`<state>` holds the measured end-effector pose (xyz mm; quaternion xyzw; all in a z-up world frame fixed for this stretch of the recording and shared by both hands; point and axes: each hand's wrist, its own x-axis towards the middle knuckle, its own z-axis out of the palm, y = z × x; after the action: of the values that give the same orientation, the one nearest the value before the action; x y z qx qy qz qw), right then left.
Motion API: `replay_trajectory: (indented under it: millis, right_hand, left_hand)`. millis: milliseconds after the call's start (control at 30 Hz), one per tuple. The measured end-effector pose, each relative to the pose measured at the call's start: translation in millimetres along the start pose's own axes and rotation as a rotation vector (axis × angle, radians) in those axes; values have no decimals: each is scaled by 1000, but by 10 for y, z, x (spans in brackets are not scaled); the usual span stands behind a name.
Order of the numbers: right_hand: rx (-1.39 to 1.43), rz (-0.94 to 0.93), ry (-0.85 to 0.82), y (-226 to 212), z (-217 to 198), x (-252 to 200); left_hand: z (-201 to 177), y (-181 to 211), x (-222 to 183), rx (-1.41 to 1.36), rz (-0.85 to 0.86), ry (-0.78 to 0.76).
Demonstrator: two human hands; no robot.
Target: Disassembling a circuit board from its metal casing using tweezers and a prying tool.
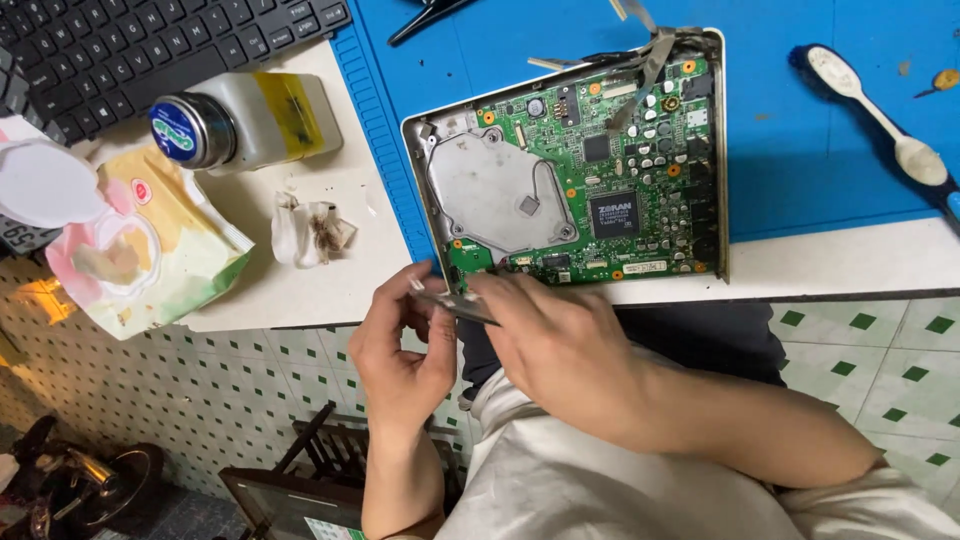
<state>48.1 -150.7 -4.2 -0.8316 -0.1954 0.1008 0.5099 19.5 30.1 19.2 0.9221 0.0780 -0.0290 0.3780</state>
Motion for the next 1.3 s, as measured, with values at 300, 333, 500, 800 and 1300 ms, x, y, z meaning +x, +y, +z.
replay_trajectory:
  millis: [300,333,500,800,1300]
  right_hand:
    - [-502,10,59,-96,273,189]
    - [-508,9,59,-94,261,208]
    - [-240,58,-57,-42,204,299]
    - [-142,3,-93,130,-170,253]
    - [-266,-218,-451,394,-71,770]
  left_hand:
    - [42,-163,-44,-185,-80,17]
    - [43,-170,-21,-191,-79,18]
    - [61,-249,11,-297,-15,53]
    - [144,-76,-58,-152,-8,109]
    - [277,-99,-179,-163,-270,156]
